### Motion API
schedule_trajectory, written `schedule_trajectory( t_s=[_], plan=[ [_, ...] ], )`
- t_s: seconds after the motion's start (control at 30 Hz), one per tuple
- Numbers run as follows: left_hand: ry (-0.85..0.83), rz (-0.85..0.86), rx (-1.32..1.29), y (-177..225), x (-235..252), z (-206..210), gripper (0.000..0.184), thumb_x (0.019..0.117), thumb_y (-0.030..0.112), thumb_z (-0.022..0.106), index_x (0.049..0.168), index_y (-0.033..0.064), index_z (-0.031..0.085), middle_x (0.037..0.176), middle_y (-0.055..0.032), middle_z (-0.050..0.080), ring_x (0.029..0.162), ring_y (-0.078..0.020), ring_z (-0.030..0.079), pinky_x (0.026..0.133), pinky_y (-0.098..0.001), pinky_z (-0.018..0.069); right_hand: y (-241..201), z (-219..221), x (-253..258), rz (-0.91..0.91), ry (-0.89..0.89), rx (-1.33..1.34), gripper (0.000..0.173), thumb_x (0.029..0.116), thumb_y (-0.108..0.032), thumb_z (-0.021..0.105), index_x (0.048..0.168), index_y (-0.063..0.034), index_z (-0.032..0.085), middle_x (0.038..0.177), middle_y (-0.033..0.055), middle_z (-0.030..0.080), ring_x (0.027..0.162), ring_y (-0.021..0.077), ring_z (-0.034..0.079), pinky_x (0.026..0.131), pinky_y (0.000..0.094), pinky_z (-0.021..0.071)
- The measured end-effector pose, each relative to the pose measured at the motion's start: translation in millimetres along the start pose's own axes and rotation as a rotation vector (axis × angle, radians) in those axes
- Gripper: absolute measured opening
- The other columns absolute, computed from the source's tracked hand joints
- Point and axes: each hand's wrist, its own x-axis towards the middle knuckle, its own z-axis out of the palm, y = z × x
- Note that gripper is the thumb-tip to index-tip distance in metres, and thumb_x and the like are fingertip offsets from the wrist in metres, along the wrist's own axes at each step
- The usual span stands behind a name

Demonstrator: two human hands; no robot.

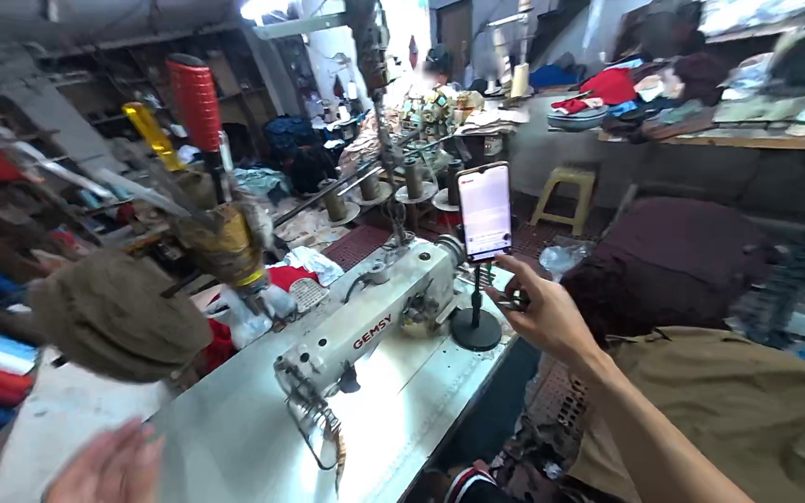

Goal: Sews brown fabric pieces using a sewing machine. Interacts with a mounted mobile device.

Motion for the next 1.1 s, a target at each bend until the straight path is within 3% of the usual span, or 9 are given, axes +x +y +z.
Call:
schedule_trajectory(
  t_s=[0.07,0.2,0.3,0.57,0.7,0.77,0.87,1.0,1.1],
  plan=[
    [0.087,-0.095,0.023,4,42,2,0.067,0.1033,0.030,0.058,0.151,-0.0065,0.030,0.141,-0.0158,0.054,0.120,-0.0159,0.061,0.097,-0.0357,0.0564,-1,-2,0,-0.026,-0.018,0.030,0.059,0.0991,-0.042,0.063,0.150,-0.0134,0.052,0.086,0.0083,0.070,0.069,0.0234,0.065,0.063,0.0494,0.0566],
    [0.139,-0.268,0.009,9,98,30,0.068,0.1030,0.048,0.054,0.156,0.0101,0.035,0.144,-0.0102,0.055,0.125,-0.0153,0.060,0.102,-0.0395,0.0535,0,-7,0,-0.059,-0.018,0.074,0.061,0.0977,-0.043,0.063,0.149,-0.0123,0.052,0.082,0.0081,0.068,0.063,0.0217,0.061,0.058,0.0467,0.0532],
    [0.136,-0.243,0.008,10,108,49,0.067,0.1012,0.047,0.059,0.153,0.0085,0.039,0.140,-0.0095,0.058,0.124,-0.0135,0.061,0.103,-0.0380,0.0539,2,-11,1,-0.026,-0.039,0.099,0.061,0.0985,-0.043,0.063,0.150,-0.0138,0.051,0.085,0.0078,0.070,0.065,0.0214,0.064,0.060,0.0472,0.0553],
    [0.017,-0.134,0.147,17,100,70,0.080,0.1012,0.047,0.059,0.156,-0.0016,0.028,0.149,-0.0179,0.050,0.134,-0.0120,0.054,0.112,-0.0297,0.0467,-6,-11,18,0.015,-0.059,0.135,0.060,0.0996,-0.046,0.061,0.148,-0.0130,0.052,0.084,0.0052,0.068,0.069,0.0203,0.063,0.066,0.0457,0.0558],
    [0.136,0.107,0.482,11,103,51,0.088,0.0920,0.055,0.070,0.148,-0.0063,0.041,0.142,-0.0311,0.051,0.129,-0.0334,0.055,0.102,-0.0447,0.0500,-15,-14,39,0.100,-0.047,0.166,0.054,0.0968,-0.042,0.067,0.142,-0.0149,0.055,0.085,0.0045,0.069,0.073,0.0205,0.067,0.070,0.0473,0.0574],
    [0.184,0.274,0.586,13,106,47,0.073,0.0918,0.050,0.073,0.138,-0.0036,0.055,0.134,-0.0315,0.054,0.121,-0.0374,0.057,0.097,-0.0476,0.0503,-15,-14,44,0.100,-0.031,0.210,0.062,0.0961,-0.037,0.070,0.151,-0.0192,0.048,0.086,0.0044,0.069,0.073,0.0185,0.067,0.070,0.0449,0.0580],
    [0.169,0.391,0.728,17,109,49,0.041,0.0971,0.040,0.069,0.119,0.0070,0.075,0.122,-0.0266,0.061,0.112,-0.0377,0.059,0.098,-0.0501,0.0454,-17,-12,41,0.029,0.027,0.231,0.067,0.0971,-0.036,0.069,0.157,-0.0238,0.041,0.083,0.0008,0.067,0.068,0.0130,0.063,0.065,0.0379,0.0566],
    [0.160,0.324,0.783,38,104,60,0.038,0.0985,0.034,0.065,0.114,0.0001,0.075,0.114,-0.0280,0.065,0.108,-0.0425,0.062,0.098,-0.0577,0.0452,-15,-7,30,0.003,-0.006,0.196,0.051,0.0982,-0.040,0.065,0.144,-0.0192,0.055,0.084,0.0028,0.067,0.070,0.0156,0.063,0.065,0.0412,0.0561],
    [0.164,0.252,0.805,50,102,64,0.028,0.0958,0.023,0.067,0.106,-0.0027,0.073,0.103,-0.0240,0.066,0.094,-0.0378,0.066,0.086,-0.0549,0.0521,-11,2,34,-0.034,-0.043,0.248,0.054,0.0988,-0.037,0.066,0.147,-0.0180,0.052,0.092,0.0075,0.072,0.074,0.0186,0.069,0.069,0.0440,0.0593]
  ],
)
